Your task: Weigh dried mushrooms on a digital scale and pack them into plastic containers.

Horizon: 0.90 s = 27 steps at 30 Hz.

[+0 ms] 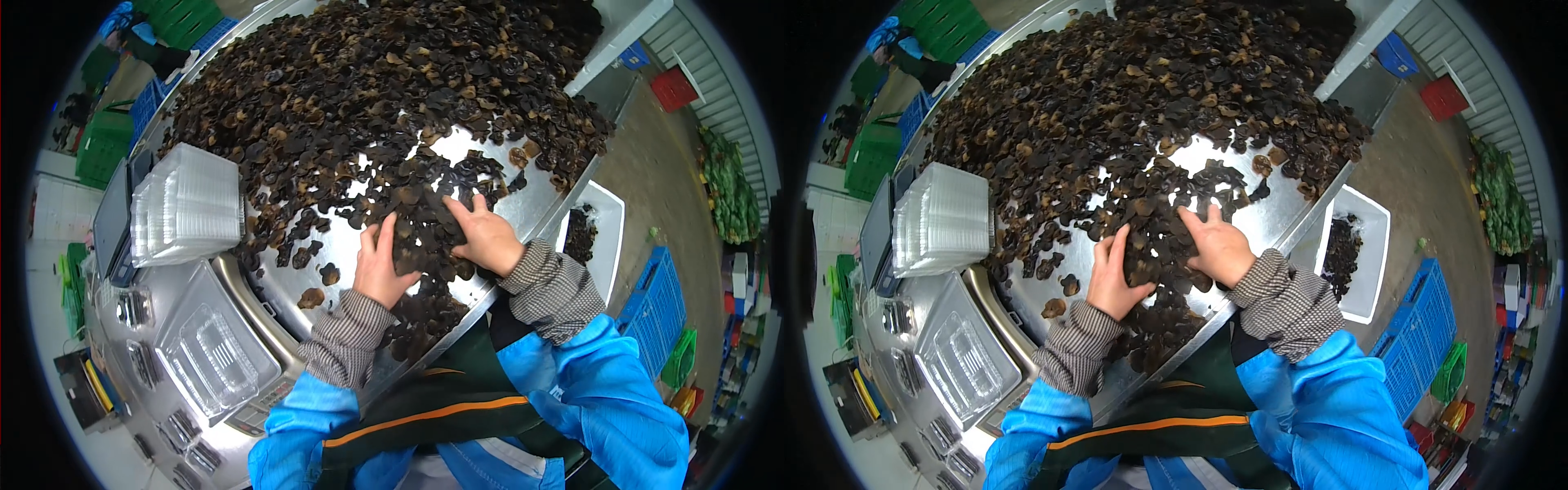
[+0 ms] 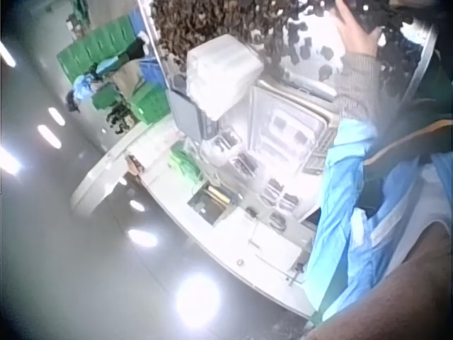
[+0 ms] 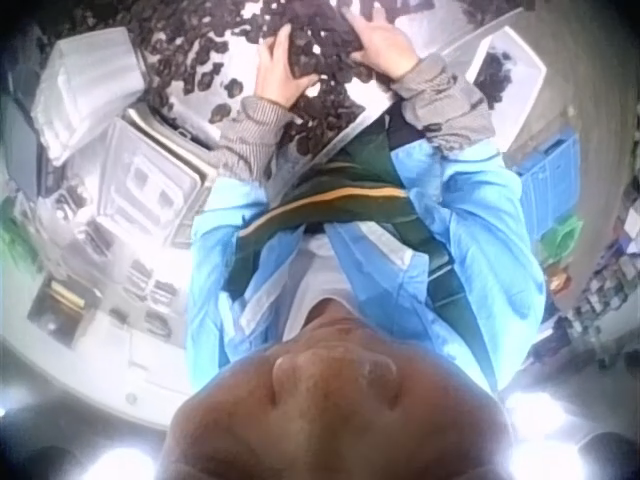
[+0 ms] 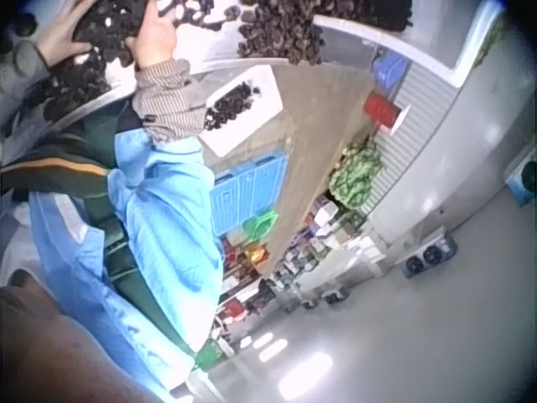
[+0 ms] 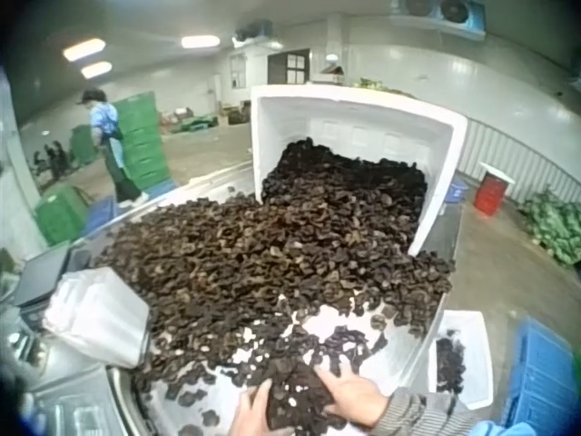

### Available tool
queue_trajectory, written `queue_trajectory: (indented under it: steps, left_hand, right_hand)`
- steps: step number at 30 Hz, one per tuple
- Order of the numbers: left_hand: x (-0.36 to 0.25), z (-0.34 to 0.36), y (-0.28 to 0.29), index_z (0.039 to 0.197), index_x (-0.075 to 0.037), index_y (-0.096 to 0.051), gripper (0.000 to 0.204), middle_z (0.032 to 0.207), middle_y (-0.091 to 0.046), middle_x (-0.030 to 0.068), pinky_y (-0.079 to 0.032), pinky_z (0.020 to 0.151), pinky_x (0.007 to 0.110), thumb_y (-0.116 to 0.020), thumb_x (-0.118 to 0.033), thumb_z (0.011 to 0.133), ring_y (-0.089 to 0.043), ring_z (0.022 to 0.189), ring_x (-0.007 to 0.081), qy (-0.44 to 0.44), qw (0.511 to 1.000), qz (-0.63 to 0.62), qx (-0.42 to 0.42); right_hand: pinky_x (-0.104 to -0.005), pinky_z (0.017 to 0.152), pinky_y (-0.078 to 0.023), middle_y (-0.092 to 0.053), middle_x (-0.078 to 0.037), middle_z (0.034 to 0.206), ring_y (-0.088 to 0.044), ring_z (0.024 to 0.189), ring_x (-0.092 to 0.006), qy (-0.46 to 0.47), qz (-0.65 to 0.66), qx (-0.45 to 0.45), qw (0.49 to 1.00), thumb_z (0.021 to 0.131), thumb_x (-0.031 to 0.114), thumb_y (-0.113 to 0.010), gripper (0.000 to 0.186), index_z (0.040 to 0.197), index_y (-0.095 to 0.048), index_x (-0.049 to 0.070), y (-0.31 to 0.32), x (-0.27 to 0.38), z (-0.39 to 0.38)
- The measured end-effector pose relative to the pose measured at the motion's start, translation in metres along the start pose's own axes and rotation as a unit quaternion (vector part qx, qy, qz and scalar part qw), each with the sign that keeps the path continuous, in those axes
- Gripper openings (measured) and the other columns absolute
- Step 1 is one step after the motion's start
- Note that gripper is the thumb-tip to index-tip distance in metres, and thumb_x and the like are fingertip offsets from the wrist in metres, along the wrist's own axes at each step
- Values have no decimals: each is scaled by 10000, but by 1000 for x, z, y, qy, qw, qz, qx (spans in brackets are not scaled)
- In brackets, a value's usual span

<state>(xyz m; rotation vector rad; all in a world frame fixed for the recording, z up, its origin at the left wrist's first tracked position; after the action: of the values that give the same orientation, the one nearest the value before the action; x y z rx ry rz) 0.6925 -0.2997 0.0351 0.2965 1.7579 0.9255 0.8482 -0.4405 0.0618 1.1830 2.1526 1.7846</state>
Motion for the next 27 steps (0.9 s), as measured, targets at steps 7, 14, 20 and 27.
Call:
queue_trajectory:
  steps: [7, 14, 20, 27]
  left_hand:
    - [4, 10, -14, 1431, -158, -414, 876, 1160, -454, 155, -475, 958, 358, -766, 14, 647, -536, 1099, 329, -34, 984, -163, -55]
    - [3, -47, 41, 1388, -124, -472, 789, 1158, -474, 128, -464, 950, 347, -820, -62, 683, -545, 1096, 283, 9, 970, -216, -107]
    - [0, -123, 159, 1346, -105, -503, 718, 1116, -469, 129, -481, 909, 331, -788, -35, 691, -566, 1049, 286, -14, 956, -127, -265]
    - [53, -211, 235, 1342, -102, -512, 701, 1160, -478, 123, -485, 941, 359, -789, -47, 700, -562, 1089, 293, 75, 933, -26, -350]
  right_hand:
    - [-420, 817, -527, -535, -227, 1198, -630, 960, -383, 73, 193, -52, 977, 680, 113, -763, 716, 1341, -491, 88, -45, 9, 27]
    - [-360, 889, -499, -530, -152, 1102, -595, 1042, -293, -1, 452, 78, 888, 739, 81, -733, 597, 1300, -532, 47, -13, 91, -1]
    - [-357, 966, -438, -550, -141, 1128, -550, 1092, -286, 268, 331, -26, 905, 738, 82, -723, 584, 1290, -538, 43, 12, 217, -4]
    - [-395, 884, -510, -509, -207, 1104, -589, 1007, -396, 382, 325, 34, 864, 737, 86, -701, 601, 1309, -517, 118, -29, 350, 3]
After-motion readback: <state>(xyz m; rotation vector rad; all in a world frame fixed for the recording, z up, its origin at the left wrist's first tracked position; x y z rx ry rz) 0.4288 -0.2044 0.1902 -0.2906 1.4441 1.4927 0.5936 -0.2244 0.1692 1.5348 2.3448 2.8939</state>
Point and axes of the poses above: each hand's wrist, its own z-axis towards the middle knuckle, its own y-axis out of the back of the hand, x = y × z, the point moved 3 cm from there along z, towards the middle knuckle
